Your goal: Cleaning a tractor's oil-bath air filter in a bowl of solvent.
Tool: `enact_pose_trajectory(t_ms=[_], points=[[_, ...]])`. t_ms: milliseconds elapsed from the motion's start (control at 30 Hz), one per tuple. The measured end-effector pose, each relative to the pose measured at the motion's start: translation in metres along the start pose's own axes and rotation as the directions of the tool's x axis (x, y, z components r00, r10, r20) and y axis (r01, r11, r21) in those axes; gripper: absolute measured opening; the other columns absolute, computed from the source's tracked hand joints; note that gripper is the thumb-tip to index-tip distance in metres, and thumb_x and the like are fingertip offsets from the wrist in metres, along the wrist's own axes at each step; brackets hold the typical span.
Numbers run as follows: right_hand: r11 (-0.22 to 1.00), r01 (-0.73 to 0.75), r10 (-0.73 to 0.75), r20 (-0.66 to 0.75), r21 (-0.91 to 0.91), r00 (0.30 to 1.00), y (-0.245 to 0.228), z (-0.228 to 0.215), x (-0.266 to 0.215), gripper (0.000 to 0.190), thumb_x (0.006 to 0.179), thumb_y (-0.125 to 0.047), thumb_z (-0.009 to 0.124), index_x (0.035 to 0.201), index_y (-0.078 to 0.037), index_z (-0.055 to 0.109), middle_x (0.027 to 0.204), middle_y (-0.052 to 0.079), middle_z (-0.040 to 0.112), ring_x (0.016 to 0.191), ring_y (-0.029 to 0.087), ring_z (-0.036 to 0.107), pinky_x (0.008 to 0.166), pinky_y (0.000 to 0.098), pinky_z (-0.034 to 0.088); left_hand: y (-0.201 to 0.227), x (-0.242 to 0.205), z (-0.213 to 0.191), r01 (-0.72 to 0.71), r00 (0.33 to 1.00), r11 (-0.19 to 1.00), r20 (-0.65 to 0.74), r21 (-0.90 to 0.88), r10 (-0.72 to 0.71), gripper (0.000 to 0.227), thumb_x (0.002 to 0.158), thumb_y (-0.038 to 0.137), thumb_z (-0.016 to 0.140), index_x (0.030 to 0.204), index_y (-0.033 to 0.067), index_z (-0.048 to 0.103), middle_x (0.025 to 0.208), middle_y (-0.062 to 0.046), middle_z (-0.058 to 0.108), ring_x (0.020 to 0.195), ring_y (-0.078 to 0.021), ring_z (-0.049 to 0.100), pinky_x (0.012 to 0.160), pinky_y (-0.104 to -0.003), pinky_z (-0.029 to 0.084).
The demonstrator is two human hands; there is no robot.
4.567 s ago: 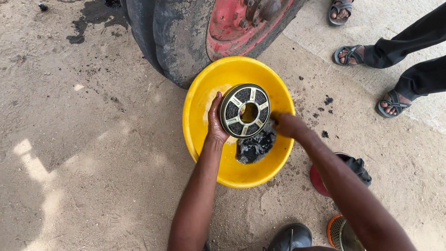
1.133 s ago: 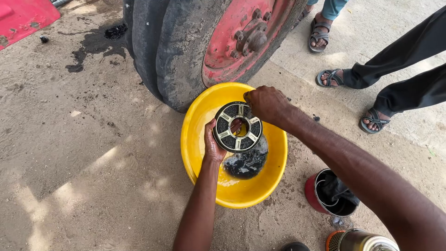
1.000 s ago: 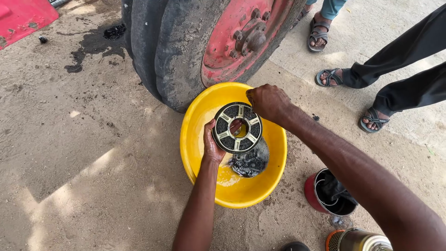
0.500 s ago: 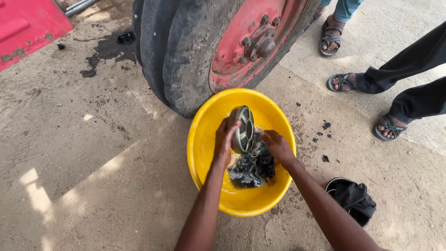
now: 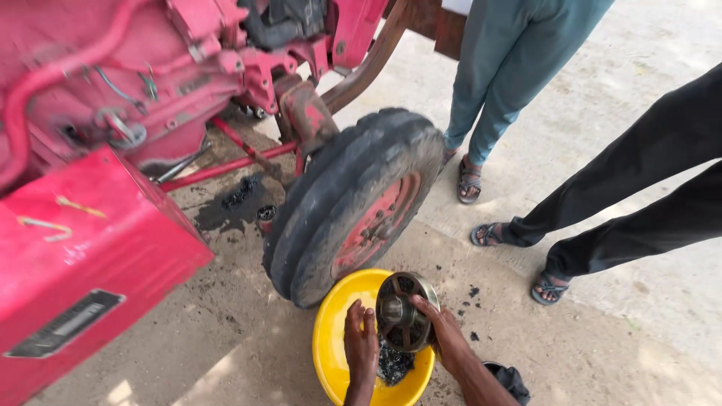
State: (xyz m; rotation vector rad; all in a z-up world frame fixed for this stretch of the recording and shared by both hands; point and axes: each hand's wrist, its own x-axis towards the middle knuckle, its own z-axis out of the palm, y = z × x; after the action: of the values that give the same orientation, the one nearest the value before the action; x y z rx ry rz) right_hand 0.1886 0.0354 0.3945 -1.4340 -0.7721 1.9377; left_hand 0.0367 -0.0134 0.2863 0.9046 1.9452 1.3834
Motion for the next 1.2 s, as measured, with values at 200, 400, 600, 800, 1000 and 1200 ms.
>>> enact_pose_trajectory(t_ms=[200,400,600,800,1000,1200], points=[[0.972,-0.210,0.210,-0.007,-0.107,0.978,-0.061,-0.003,-0.093,0.081,0.088,-0.055,0.070,0.143,0.000,0.044,0.131,0.023,0.065,0.125,0.032,0.060,0.115,0.0491,0.045,0.077,-0.027,-0.035,0.728,0.656,0.116,0.638,-0.675,-0.403,0.067,0.101,0.053,0.046,0.152,0.0098,0.051,0.149,-0.008,0.060,0.133,-0.0252,0.057,0.112,-0.044,0.044],[0.845,-0.012,0.039,0.038,-0.535,0.999,-0.107,0.035,-0.106,0.085,0.079,-0.048,0.081,0.144,-0.005,0.047,0.125,0.011,0.068,0.117,0.023,0.063,0.100,0.0438,0.050,0.075,-0.012,-0.043,0.798,0.602,0.339,0.635,-0.498,-0.484,0.071,0.100,0.061,0.042,0.155,0.0168,0.041,0.160,-0.003,0.042,0.145,-0.0217,0.041,0.117,-0.048,0.031],[0.719,0.301,-0.472,-0.122,-0.626,0.873,-0.007,0.057,-0.058,0.068,0.080,-0.022,0.079,0.136,0.000,0.048,0.114,0.022,0.065,0.099,0.032,0.068,0.083,0.0469,0.059,-0.056,0.002,-0.034,0.771,0.636,0.441,0.555,-0.459,-0.535,0.088,0.092,0.073,0.041,0.153,0.0099,0.044,0.158,-0.016,0.048,0.147,-0.0289,0.044,0.115,-0.051,0.035],[0.281,0.146,-0.475,-0.005,-0.949,0.880,0.215,0.019,0.126,0.068,0.077,-0.023,0.088,0.129,0.000,0.050,0.116,0.026,0.065,0.110,0.047,0.060,0.102,0.0557,0.045,-0.185,0.008,-0.029,0.796,0.602,0.526,0.482,-0.298,-0.637,0.090,0.093,0.073,0.043,0.158,0.0106,0.036,0.162,-0.014,0.042,0.149,-0.0291,0.042,0.119,-0.049,0.034],[0.284,0.087,-0.592,-0.104,-0.955,0.799,0.257,0.036,0.117,0.079,0.071,-0.023,0.087,0.134,0.005,0.048,0.116,0.029,0.064,0.109,0.046,0.059,0.100,0.0553,0.043,-0.254,0.031,-0.030,0.806,0.580,0.513,0.567,-0.296,-0.584,0.095,0.093,0.072,0.042,0.164,0.0115,0.023,0.170,-0.012,0.026,0.155,-0.0276,0.028,0.122,-0.049,0.027],[0.256,0.040,-0.403,-0.069,-0.966,0.913,0.301,0.033,0.158,0.071,0.072,-0.020,0.081,0.131,0.003,0.049,0.109,0.024,0.067,0.102,0.038,0.064,0.106,0.0551,0.040,-0.256,0.036,-0.032,0.803,0.563,0.544,0.611,-0.243,-0.557,0.095,0.096,0.072,0.041,0.165,0.0104,0.020,0.170,-0.013,0.023,0.157,-0.0277,0.026,0.123,-0.050,0.025]])
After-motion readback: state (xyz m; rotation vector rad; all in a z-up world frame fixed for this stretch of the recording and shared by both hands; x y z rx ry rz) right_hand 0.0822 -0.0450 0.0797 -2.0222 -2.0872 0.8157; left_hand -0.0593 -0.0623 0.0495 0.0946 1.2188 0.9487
